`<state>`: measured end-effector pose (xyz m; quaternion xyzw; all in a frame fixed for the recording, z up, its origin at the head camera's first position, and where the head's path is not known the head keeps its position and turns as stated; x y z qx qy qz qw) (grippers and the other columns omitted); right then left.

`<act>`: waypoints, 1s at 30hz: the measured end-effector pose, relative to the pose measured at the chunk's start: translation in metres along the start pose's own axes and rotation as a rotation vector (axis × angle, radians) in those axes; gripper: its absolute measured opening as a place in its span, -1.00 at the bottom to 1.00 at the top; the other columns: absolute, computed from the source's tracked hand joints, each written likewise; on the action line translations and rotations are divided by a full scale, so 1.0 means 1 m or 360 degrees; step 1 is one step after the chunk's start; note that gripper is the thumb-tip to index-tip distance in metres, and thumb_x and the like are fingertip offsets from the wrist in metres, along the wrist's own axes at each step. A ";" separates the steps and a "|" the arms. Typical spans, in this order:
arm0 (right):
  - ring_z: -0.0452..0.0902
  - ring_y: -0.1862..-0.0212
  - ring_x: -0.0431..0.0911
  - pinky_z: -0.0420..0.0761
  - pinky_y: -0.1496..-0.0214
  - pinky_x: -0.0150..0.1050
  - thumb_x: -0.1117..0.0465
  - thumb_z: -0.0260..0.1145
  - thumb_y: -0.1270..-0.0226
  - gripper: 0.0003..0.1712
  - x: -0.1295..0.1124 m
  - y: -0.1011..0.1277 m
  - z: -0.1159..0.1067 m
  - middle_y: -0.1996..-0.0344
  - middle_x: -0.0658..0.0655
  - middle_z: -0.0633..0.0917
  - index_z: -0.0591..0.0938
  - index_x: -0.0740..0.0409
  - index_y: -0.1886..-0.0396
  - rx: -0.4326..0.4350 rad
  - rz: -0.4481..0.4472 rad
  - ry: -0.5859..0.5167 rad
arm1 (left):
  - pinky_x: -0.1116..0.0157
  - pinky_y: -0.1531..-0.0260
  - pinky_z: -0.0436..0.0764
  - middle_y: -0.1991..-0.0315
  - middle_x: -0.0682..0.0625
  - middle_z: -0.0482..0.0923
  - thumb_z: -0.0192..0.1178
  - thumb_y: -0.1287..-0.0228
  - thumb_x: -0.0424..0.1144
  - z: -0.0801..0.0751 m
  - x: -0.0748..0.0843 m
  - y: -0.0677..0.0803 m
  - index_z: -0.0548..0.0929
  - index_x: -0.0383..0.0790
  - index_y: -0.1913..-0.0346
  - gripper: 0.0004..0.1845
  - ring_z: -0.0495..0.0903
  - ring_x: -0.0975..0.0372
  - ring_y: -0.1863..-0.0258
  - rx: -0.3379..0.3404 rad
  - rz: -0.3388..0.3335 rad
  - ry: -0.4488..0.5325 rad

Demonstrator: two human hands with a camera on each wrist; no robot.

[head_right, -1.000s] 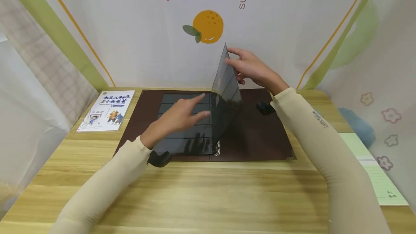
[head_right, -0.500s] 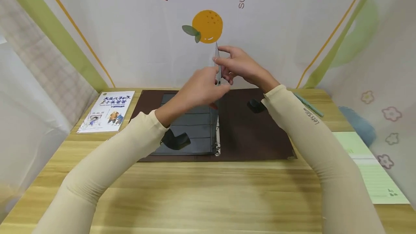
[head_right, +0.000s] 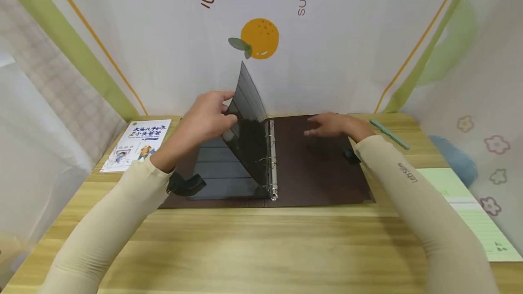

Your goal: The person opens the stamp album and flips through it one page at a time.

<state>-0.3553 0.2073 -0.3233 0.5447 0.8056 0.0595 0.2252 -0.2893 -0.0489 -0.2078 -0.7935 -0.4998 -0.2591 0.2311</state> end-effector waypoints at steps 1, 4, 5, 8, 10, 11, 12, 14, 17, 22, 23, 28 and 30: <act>0.13 -0.49 0.46 0.27 -0.43 0.34 -0.13 0.16 -0.54 -0.11 0.008 0.003 0.011 -0.48 0.55 0.23 0.17 0.44 -0.54 -0.0062 0.0030 0.0067 | 0.36 0.66 0.43 0.76 0.08 0.31 0.05 -0.31 -0.42 -0.002 -0.006 0.002 0.38 -0.38 -0.44 -0.40 0.50 0.23 0.80 0.0010 -0.0016 -0.0042; -0.12 -0.54 0.51 0.12 -0.46 0.42 -0.19 0.28 -0.43 0.06 0.030 0.012 0.035 -0.54 0.57 -0.01 0.09 0.45 -0.56 -0.0196 0.0117 0.0072 | 0.36 0.66 0.24 0.79 0.12 0.22 0.10 -0.31 -0.39 -0.006 -0.028 0.007 0.24 -0.33 -0.54 -0.29 0.23 0.32 0.83 0.0010 -0.0105 -0.0087; -0.18 -0.54 0.52 0.09 -0.47 0.44 -0.20 0.31 -0.40 0.10 0.035 0.015 0.042 -0.55 0.57 -0.08 0.06 0.44 -0.57 -0.0222 0.0141 0.0048 | 0.35 0.65 0.21 0.76 0.12 0.23 0.11 -0.31 -0.38 -0.007 -0.036 0.008 0.25 -0.30 -0.54 -0.29 0.18 0.31 0.81 0.0015 -0.0131 -0.0094; -0.32 -0.55 0.52 0.01 -0.47 0.47 -0.18 0.39 -0.32 0.20 0.044 0.019 0.053 -0.56 0.54 -0.20 -0.03 0.40 -0.60 -0.0245 0.0161 -0.0043 | 0.32 0.57 0.31 0.56 -0.04 0.57 0.15 -0.28 -0.39 -0.010 -0.057 0.014 0.28 -0.24 -0.54 -0.27 0.46 0.24 0.65 0.0044 -0.0196 -0.0082; -0.37 -0.55 0.51 -0.04 -0.47 0.48 -0.14 0.41 -0.32 0.21 0.047 0.019 0.058 -0.57 0.52 -0.24 -0.07 0.38 -0.61 -0.0245 0.0166 -0.0088 | 0.26 0.46 0.41 0.24 -0.23 0.72 0.15 -0.27 -0.40 -0.011 -0.069 0.019 0.29 -0.24 -0.54 -0.27 0.64 0.10 0.38 0.0069 -0.0208 -0.0076; -0.39 -0.55 0.50 -0.06 -0.48 0.48 -0.12 0.41 -0.32 0.21 0.048 0.018 0.059 -0.57 0.52 -0.25 -0.08 0.38 -0.61 -0.0242 0.0165 -0.0107 | 0.24 0.38 0.46 0.04 -0.29 0.71 0.15 -0.26 -0.41 -0.011 -0.074 0.021 0.30 -0.25 -0.53 -0.27 0.69 0.04 0.22 0.0081 -0.0208 -0.0071; -0.40 -0.55 0.50 -0.07 -0.48 0.48 -0.11 0.41 -0.32 0.20 0.048 0.018 0.060 -0.57 0.52 -0.25 -0.08 0.38 -0.61 -0.0238 0.0166 -0.0114 | 0.21 0.30 0.49 -0.11 -0.32 0.66 0.15 -0.26 -0.41 -0.010 -0.079 0.023 0.31 -0.26 -0.53 -0.28 0.69 -0.01 0.06 0.0090 -0.0208 -0.0070; -0.40 -0.56 0.49 -0.08 -0.49 0.47 -0.09 0.41 -0.33 0.19 0.050 0.017 0.061 -0.57 0.51 -0.25 -0.08 0.38 -0.61 -0.0237 0.0180 -0.0113 | 0.21 0.31 0.49 -0.11 -0.35 0.66 0.15 -0.27 -0.42 -0.008 -0.089 0.026 0.31 -0.27 -0.52 -0.29 0.69 -0.03 0.08 0.0086 -0.0215 -0.0069; -0.38 -0.56 0.50 -0.07 -0.48 0.47 -0.09 0.41 -0.33 0.19 0.052 0.015 0.063 -0.57 0.50 -0.25 -0.07 0.37 -0.61 -0.0246 0.0196 -0.0104 | 0.30 0.56 0.36 0.46 -0.18 0.66 0.16 -0.27 -0.43 -0.001 -0.109 0.030 0.30 -0.23 -0.53 -0.27 0.55 0.14 0.58 0.0056 -0.0249 -0.0066; -0.39 -0.56 0.49 -0.08 -0.49 0.47 -0.14 0.41 -0.32 0.21 0.054 0.013 0.065 -0.58 0.48 -0.26 -0.09 0.34 -0.62 -0.0255 0.0200 -0.0104 | 0.38 0.70 0.25 0.81 0.09 0.32 0.23 -0.31 -0.44 0.021 -0.152 0.034 0.26 -0.23 -0.55 -0.24 0.22 0.33 0.82 -0.0103 -0.0387 -0.0084; -0.39 -0.56 0.49 -0.08 -0.49 0.47 -0.15 0.40 -0.32 0.22 0.054 0.013 0.065 -0.58 0.48 -0.26 -0.09 0.34 -0.62 -0.0255 0.0197 -0.0105 | 0.38 0.70 0.30 0.80 0.07 0.38 0.26 -0.31 -0.42 0.026 -0.161 0.034 0.26 -0.25 -0.55 -0.24 0.29 0.33 0.82 -0.0133 -0.0418 -0.0105; -0.41 -0.56 0.48 -0.13 -0.50 0.47 -0.14 0.40 -0.33 0.22 0.053 0.011 0.064 -0.58 0.50 -0.27 -0.11 0.35 -0.62 -0.0244 0.0175 -0.0128 | 0.39 0.66 0.50 0.70 -0.09 0.61 0.38 -0.26 -0.37 0.041 -0.184 0.033 0.29 -0.36 -0.51 -0.22 0.55 0.27 0.79 -0.0185 -0.0502 -0.0248; -0.41 -0.56 0.48 -0.14 -0.50 0.47 -0.13 0.40 -0.33 0.22 0.054 0.011 0.063 -0.57 0.50 -0.27 -0.11 0.36 -0.62 -0.0236 0.0171 -0.0134 | 0.40 0.66 0.53 0.68 -0.11 0.64 0.41 -0.24 -0.35 0.044 -0.186 0.031 0.31 -0.37 -0.50 -0.21 0.58 0.27 0.79 -0.0180 -0.0502 -0.0306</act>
Point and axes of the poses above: each hand's wrist, its own y-axis away from the middle knuckle, its own z-axis out of the palm, x = y × z, the point moved 9 cm from there along -y, towards the middle knuckle
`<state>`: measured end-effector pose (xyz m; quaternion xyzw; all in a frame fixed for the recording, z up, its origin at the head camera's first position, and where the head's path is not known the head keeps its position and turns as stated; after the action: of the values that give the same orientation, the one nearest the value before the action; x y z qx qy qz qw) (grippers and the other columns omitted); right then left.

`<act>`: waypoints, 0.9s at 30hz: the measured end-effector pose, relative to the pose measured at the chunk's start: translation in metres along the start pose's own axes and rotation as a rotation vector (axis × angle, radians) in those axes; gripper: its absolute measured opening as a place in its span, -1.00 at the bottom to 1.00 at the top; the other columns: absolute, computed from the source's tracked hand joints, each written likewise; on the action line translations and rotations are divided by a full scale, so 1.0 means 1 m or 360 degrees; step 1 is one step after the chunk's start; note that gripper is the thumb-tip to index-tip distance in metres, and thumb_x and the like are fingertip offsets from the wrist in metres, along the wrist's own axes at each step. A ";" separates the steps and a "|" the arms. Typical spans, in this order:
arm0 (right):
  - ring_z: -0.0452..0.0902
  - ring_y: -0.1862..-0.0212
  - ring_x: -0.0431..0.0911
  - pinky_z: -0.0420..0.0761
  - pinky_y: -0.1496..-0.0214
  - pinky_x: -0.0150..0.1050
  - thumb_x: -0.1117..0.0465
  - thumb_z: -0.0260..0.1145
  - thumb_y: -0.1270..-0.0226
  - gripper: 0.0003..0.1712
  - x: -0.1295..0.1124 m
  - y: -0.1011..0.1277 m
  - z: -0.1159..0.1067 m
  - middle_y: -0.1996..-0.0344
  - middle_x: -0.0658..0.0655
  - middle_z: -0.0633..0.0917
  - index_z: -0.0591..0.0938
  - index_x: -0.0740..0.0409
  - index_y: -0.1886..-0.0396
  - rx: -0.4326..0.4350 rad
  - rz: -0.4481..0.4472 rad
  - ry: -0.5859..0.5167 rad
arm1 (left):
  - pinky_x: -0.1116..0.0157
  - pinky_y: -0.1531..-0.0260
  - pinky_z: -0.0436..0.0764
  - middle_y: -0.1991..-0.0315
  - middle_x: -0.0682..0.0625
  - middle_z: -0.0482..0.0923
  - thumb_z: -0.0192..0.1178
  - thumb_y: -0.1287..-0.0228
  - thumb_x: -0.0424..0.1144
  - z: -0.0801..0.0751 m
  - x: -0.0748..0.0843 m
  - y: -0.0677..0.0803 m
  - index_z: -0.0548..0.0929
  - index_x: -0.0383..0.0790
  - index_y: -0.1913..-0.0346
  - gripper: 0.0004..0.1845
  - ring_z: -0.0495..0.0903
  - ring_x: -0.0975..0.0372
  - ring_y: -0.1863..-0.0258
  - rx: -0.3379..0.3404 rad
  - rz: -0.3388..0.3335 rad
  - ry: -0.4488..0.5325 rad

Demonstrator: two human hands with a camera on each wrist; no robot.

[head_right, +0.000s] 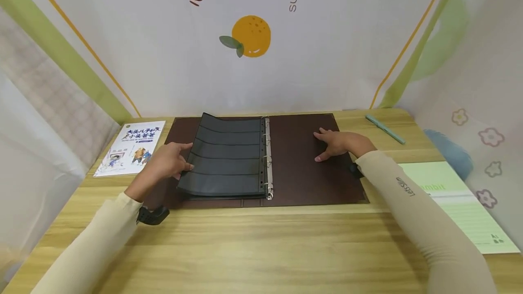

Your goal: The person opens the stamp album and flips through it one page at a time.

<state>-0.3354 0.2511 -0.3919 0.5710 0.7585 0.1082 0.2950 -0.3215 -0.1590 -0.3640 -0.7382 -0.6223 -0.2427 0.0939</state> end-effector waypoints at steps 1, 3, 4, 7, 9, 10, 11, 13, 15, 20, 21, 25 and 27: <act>-0.41 -0.56 0.48 -0.15 -0.50 0.47 -0.12 0.41 -0.33 0.22 0.000 0.000 0.000 -0.57 0.50 -0.27 -0.11 0.36 -0.62 0.0002 -0.0001 -0.0002 | 0.40 0.66 0.54 0.67 -0.12 0.66 0.42 -0.23 -0.34 0.001 0.000 0.000 0.31 -0.38 -0.49 -0.20 0.58 0.27 0.79 0.0002 -0.0002 -0.0020; -0.41 -0.56 0.47 -0.15 -0.50 0.47 -0.12 0.41 -0.33 0.22 0.000 0.000 -0.001 -0.57 0.51 -0.27 -0.11 0.37 -0.62 0.0006 -0.0002 -0.0005 | 0.39 0.65 0.56 0.64 -0.17 0.67 0.42 -0.22 -0.33 0.003 0.000 0.000 0.31 -0.39 -0.49 -0.19 0.61 0.26 0.79 -0.0008 -0.0008 -0.0068; -0.41 -0.56 0.47 -0.15 -0.50 0.46 -0.12 0.41 -0.33 0.22 0.000 0.000 -0.001 -0.57 0.50 -0.27 -0.11 0.36 -0.62 0.0008 -0.0004 -0.0008 | 0.39 0.65 0.57 0.58 -0.20 0.70 0.43 -0.22 -0.33 0.003 0.000 0.000 0.31 -0.40 -0.49 -0.19 0.62 0.25 0.78 -0.0010 -0.0006 -0.0096; -0.43 -0.57 0.47 -0.15 -0.50 0.46 -0.11 0.41 -0.33 0.22 0.000 0.001 -0.001 -0.58 0.50 -0.28 -0.12 0.36 -0.62 0.0017 -0.0005 -0.0030 | 0.34 0.57 0.66 0.30 -0.37 0.75 0.43 -0.22 -0.31 0.005 0.002 0.001 0.34 -0.45 -0.46 -0.21 0.65 0.24 0.77 -0.0016 0.0001 -0.0157; -0.43 -0.57 0.46 -0.15 -0.50 0.46 -0.12 0.41 -0.33 0.22 0.000 0.001 0.000 -0.58 0.49 -0.28 -0.12 0.35 -0.62 0.0021 -0.0005 -0.0042 | 0.27 0.41 0.73 0.10 -0.46 0.70 0.43 -0.23 -0.29 0.006 0.003 0.003 0.38 -0.48 -0.43 -0.24 0.65 0.26 0.77 -0.0028 0.0017 -0.0199; -0.43 -0.57 0.46 -0.15 -0.50 0.46 -0.12 0.41 -0.33 0.22 0.001 0.002 0.001 -0.58 0.49 -0.29 -0.12 0.35 -0.62 0.0021 -0.0004 -0.0048 | 0.22 0.29 0.75 0.03 -0.49 0.67 0.43 -0.23 -0.28 0.007 0.004 0.004 0.40 -0.50 -0.40 -0.26 0.65 0.27 0.78 -0.0031 0.0034 -0.0224; -0.43 -0.57 0.47 -0.15 -0.50 0.46 -0.12 0.41 -0.33 0.22 0.001 0.003 0.001 -0.58 0.49 -0.29 -0.12 0.35 -0.62 0.0022 -0.0005 -0.0050 | 0.18 0.19 0.75 0.03 -0.49 0.67 0.44 -0.23 -0.27 0.009 0.004 0.004 0.42 -0.51 -0.39 -0.27 0.64 0.28 0.79 -0.0039 0.0043 -0.0244; -0.44 -0.57 0.47 -0.15 -0.50 0.46 -0.11 0.41 -0.33 0.22 0.001 0.005 0.003 -0.58 0.49 -0.29 -0.12 0.35 -0.62 0.0025 -0.0006 -0.0059 | 0.10 0.07 0.73 0.16 -0.43 0.73 0.44 -0.23 -0.22 0.012 0.005 0.006 0.44 -0.52 -0.36 -0.28 0.64 0.27 0.78 -0.0052 0.0055 -0.0296; -0.45 -0.56 0.47 -0.14 -0.50 0.46 -0.10 0.40 -0.34 0.21 0.001 0.007 0.005 -0.57 0.50 -0.29 -0.11 0.36 -0.62 0.0026 -0.0013 -0.0075 | 0.06 0.08 0.72 0.30 -0.36 0.75 0.47 -0.20 -0.18 0.014 0.005 0.007 0.49 -0.50 -0.33 -0.29 0.65 0.23 0.76 -0.0020 0.0061 -0.0360; -0.46 -0.56 0.48 -0.15 -0.51 0.45 -0.07 0.40 -0.35 0.19 0.001 0.012 0.009 -0.57 0.51 -0.30 -0.11 0.38 -0.61 0.0029 -0.0027 -0.0117 | 0.04 0.42 0.71 0.23 -0.29 0.75 0.56 -0.03 -0.11 0.019 0.020 0.005 0.69 -0.33 -0.15 -0.39 0.75 -0.07 0.38 0.0197 0.0200 -0.0598; -0.46 -0.56 0.48 -0.14 -0.51 0.45 -0.07 0.40 -0.35 0.19 0.001 0.013 0.009 -0.56 0.52 -0.30 -0.11 0.39 -0.61 0.0033 -0.0030 -0.0124 | 0.05 0.42 0.71 0.11 -0.29 0.74 0.55 -0.04 -0.09 0.023 0.026 0.004 0.70 -0.32 -0.14 -0.39 0.75 -0.12 0.23 0.0209 0.0270 -0.0625; -0.46 -0.56 0.48 -0.16 -0.51 0.44 -0.06 0.40 -0.35 0.18 -0.001 0.013 0.012 -0.57 0.50 -0.29 -0.10 0.39 -0.61 0.0045 -0.0048 -0.0156 | -0.10 -0.07 0.64 -0.38 -0.34 0.44 0.42 -0.21 0.00 0.048 0.044 0.002 0.51 -0.26 -0.39 -0.27 0.44 -0.24 -0.37 -0.0027 0.0429 -0.0542; -0.47 -0.56 0.47 -0.18 -0.52 0.44 -0.06 0.39 -0.36 0.17 -0.001 0.010 0.017 -0.58 0.48 -0.29 -0.10 0.38 -0.61 0.0042 -0.0058 -0.0179 | -0.18 -0.23 0.52 -0.51 -0.36 0.24 0.36 -0.27 0.04 0.061 0.043 0.002 0.41 -0.21 -0.47 -0.22 0.23 -0.29 -0.49 -0.0153 0.0403 -0.0473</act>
<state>-0.3178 0.2499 -0.4001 0.5661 0.7524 0.0605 0.3314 -0.3000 -0.0956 -0.3958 -0.8419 -0.5194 -0.1467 -0.0046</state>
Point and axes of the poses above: each hand's wrist, its own y-axis away from the middle knuckle, its own z-axis out of the palm, x = y × z, the point moved 9 cm from there along -y, towards the middle knuckle
